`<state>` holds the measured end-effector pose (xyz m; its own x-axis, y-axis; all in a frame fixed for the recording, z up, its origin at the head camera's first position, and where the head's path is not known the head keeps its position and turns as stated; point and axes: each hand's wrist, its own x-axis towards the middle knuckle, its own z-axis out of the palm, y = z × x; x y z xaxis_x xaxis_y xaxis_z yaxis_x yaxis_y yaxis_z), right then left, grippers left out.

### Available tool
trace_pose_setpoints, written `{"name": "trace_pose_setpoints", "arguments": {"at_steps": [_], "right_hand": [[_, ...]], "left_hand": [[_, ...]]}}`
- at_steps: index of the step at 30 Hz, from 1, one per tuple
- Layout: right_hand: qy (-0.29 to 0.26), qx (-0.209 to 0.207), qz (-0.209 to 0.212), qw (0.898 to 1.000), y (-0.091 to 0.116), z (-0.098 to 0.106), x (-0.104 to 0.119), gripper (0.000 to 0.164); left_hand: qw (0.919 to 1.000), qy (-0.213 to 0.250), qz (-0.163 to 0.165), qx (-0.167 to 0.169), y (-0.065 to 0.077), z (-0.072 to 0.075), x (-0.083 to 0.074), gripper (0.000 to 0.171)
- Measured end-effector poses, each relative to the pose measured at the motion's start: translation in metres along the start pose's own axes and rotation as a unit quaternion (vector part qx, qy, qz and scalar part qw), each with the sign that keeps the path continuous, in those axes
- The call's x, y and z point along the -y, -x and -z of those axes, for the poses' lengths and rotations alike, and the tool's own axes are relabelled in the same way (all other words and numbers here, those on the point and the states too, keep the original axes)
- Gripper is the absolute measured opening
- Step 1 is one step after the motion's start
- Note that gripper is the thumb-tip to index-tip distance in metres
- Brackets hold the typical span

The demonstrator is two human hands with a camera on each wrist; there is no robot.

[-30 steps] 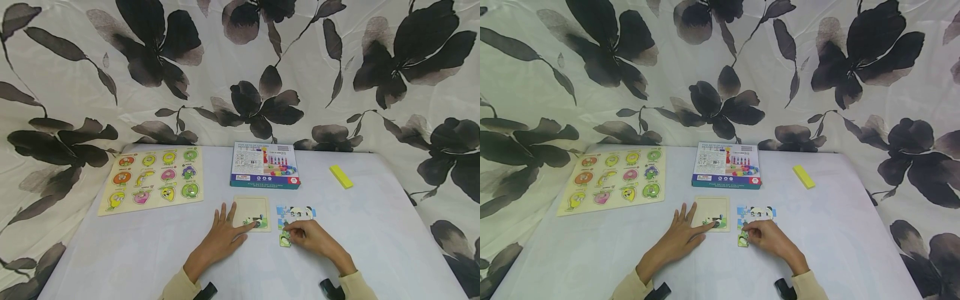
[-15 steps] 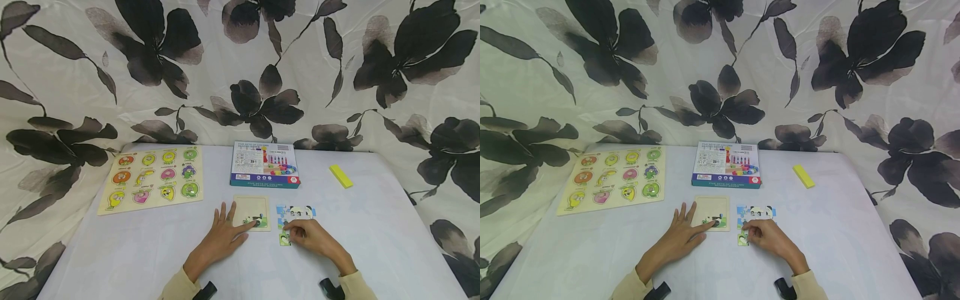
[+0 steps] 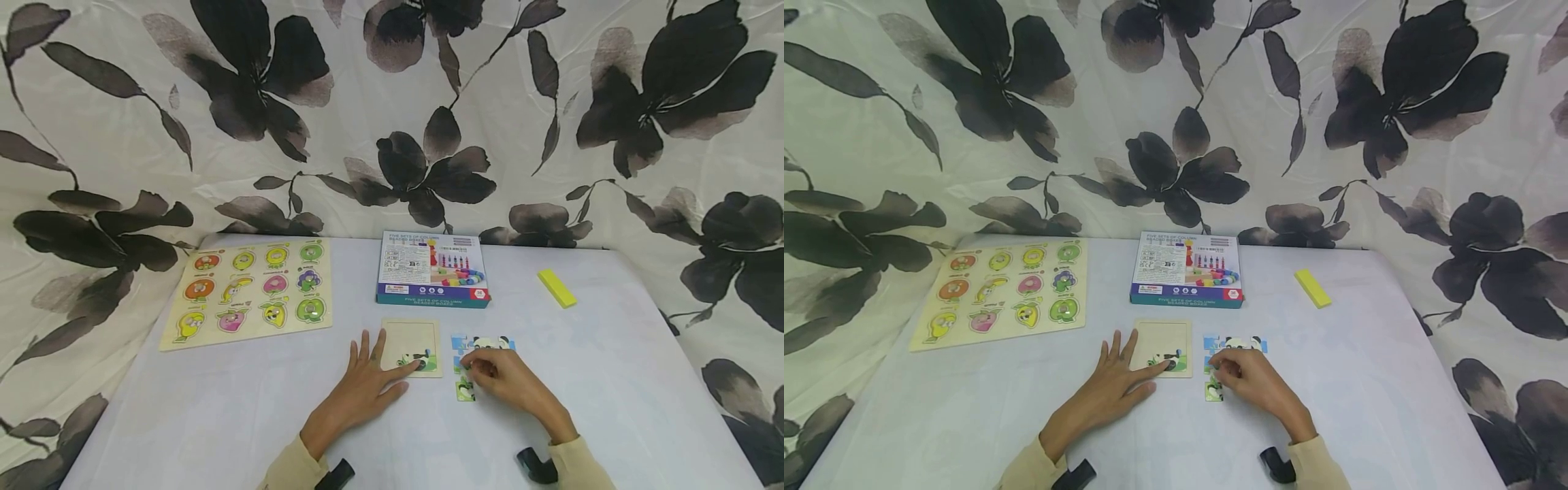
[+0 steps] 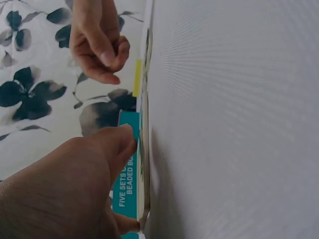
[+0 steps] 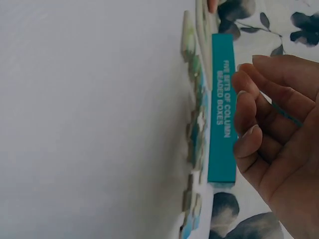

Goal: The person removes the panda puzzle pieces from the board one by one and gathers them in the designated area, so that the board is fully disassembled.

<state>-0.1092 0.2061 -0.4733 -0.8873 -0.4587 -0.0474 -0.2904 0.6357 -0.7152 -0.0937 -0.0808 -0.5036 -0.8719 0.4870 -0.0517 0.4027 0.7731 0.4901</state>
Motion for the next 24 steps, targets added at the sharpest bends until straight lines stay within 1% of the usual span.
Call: {"name": "trace_pose_setpoints", "arguments": {"at_steps": [4,7,13,16,20,24], "right_hand": [[-0.001,-0.010,0.012,1.000,-0.007,0.000,0.010,0.016],[-0.007,-0.012,0.022,1.000,-0.015,-0.002,0.019,0.017],[0.000,-0.012,0.062,0.998,-0.034,-0.016,0.034,0.021],[0.004,-0.007,0.072,0.997,-0.042,-0.024,0.038,0.022],[0.015,0.001,0.076,0.997,-0.050,-0.032,0.042,0.023],[0.039,0.003,0.081,0.996,-0.056,-0.039,0.044,0.021]], "left_hand": [[1.0000,0.003,-0.002,0.003,0.000,0.001,-0.002,0.042],[0.9999,0.005,-0.012,0.008,0.000,0.002,-0.005,0.042],[0.9991,-0.023,-0.036,0.008,-0.003,0.000,-0.009,0.043],[0.9987,-0.034,-0.038,0.008,-0.004,-0.002,-0.010,0.044],[0.9987,-0.036,-0.034,0.010,-0.005,-0.004,-0.011,0.043],[0.9982,-0.041,-0.042,0.009,-0.004,-0.005,-0.011,0.042]]}}
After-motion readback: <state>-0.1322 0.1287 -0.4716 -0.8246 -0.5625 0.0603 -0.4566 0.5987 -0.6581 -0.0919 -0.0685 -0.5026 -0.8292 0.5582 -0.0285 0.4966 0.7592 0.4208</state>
